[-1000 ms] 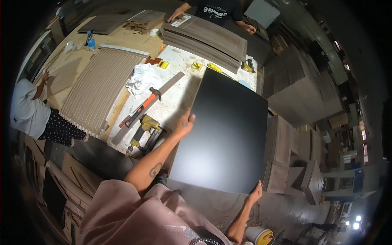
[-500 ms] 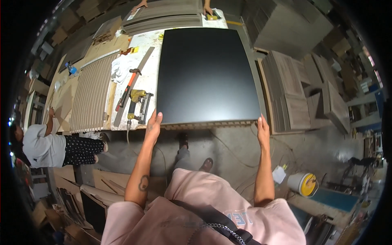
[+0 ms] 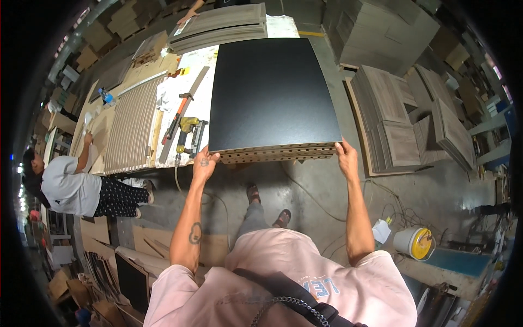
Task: Assembling and securing wooden furniture panels using a hammer and a pneumatic nail gun in a workshop.
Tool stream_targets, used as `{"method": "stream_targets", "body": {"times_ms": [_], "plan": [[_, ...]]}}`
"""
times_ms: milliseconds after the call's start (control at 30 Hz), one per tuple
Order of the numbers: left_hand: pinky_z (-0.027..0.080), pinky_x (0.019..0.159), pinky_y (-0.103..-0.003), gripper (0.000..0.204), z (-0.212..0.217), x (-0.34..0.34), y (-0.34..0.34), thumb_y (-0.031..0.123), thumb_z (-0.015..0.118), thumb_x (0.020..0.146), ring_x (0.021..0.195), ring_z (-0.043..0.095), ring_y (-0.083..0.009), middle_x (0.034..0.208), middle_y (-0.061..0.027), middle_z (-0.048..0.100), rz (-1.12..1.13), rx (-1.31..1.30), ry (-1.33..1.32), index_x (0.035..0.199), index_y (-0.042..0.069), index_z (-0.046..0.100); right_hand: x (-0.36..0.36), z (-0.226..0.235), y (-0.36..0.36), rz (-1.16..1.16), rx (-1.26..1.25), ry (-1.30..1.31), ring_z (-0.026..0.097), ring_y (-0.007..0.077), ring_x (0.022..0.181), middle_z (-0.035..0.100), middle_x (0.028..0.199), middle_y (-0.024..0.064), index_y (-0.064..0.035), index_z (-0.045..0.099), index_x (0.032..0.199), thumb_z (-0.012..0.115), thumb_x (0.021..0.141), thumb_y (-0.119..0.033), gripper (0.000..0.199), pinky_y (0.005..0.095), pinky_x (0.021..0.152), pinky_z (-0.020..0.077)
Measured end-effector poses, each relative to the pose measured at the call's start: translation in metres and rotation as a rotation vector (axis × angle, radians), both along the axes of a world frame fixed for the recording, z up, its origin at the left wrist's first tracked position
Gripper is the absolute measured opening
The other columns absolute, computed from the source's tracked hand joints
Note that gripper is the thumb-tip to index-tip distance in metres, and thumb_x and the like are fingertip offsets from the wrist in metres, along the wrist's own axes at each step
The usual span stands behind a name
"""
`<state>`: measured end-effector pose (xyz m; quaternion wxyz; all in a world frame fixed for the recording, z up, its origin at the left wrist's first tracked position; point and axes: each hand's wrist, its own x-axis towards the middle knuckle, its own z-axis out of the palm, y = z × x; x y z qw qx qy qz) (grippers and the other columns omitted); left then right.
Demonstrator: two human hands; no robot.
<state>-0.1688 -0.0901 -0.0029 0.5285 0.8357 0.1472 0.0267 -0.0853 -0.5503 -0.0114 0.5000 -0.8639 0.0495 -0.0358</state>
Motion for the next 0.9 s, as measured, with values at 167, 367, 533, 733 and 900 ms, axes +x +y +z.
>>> {"method": "stream_targets", "body": {"times_ms": [167, 367, 533, 733, 900], "plan": [[0.049, 0.079, -0.034, 0.024, 0.015, -0.001, -0.006, 0.008, 0.062, 0.086, 0.085, 0.067, -0.0272, 0.091, -0.0185, 0.07, 0.023, 0.267, 0.11, 0.106, -0.005, 0.061, 0.005, -0.021, -0.014, -0.032, 0.145, -0.029, 0.065, 0.0158, 0.095, 0.071, 0.104, 0.0121, -0.0088, 0.059, 0.127, 0.064, 0.09, -0.022, 0.04, 0.0305, 0.087, 0.048], [0.045, 0.063, -0.042, 0.026, 0.014, -0.004, 0.01, 0.019, 0.062, 0.086, 0.065, 0.061, -0.0362, 0.066, -0.0231, 0.059, 0.001, 0.407, 0.018, 0.084, -0.007, 0.059, 0.01, -0.017, -0.013, 0.02, 0.343, 0.0, 0.065, 0.0164, 0.093, 0.07, 0.101, 0.0124, -0.0044, 0.061, 0.124, 0.068, 0.088, -0.022, 0.041, 0.0299, 0.085, 0.0494], [0.049, 0.072, -0.034, 0.033, 0.024, -0.004, -0.003, 0.019, 0.064, 0.088, 0.075, 0.064, -0.0222, 0.086, -0.0174, 0.068, -0.032, 0.166, -0.051, 0.107, -0.007, 0.059, 0.006, 0.02, -0.006, 0.05, 0.162, -0.004, 0.065, 0.0218, 0.101, 0.067, 0.111, 0.0169, 0.0048, 0.055, 0.127, 0.067, 0.088, -0.032, 0.055, 0.0322, 0.089, 0.0484], [0.037, 0.104, -0.037, 0.084, 0.035, 0.005, -0.035, 0.045, 0.069, 0.084, 0.125, 0.049, -0.0344, 0.13, -0.0335, 0.05, 0.265, 0.108, -0.115, 0.131, -0.018, 0.04, 0.008, 0.06, 0.034, -0.048, -0.189, -0.084, 0.059, 0.0374, 0.112, 0.061, 0.116, 0.0288, 0.0064, 0.053, 0.126, 0.064, 0.086, -0.041, 0.063, 0.0394, 0.096, 0.0454], [0.034, 0.107, -0.038, 0.083, 0.034, 0.005, -0.037, 0.051, 0.065, 0.085, 0.129, 0.045, -0.0381, 0.135, -0.0317, 0.046, 0.255, 0.054, -0.057, 0.135, -0.01, 0.04, 0.021, 0.057, 0.034, -0.187, -0.102, -0.044, 0.059, 0.0405, 0.11, 0.061, 0.113, 0.0292, 0.0062, 0.058, 0.12, 0.064, 0.085, -0.038, 0.056, 0.0418, 0.095, 0.0453]]}}
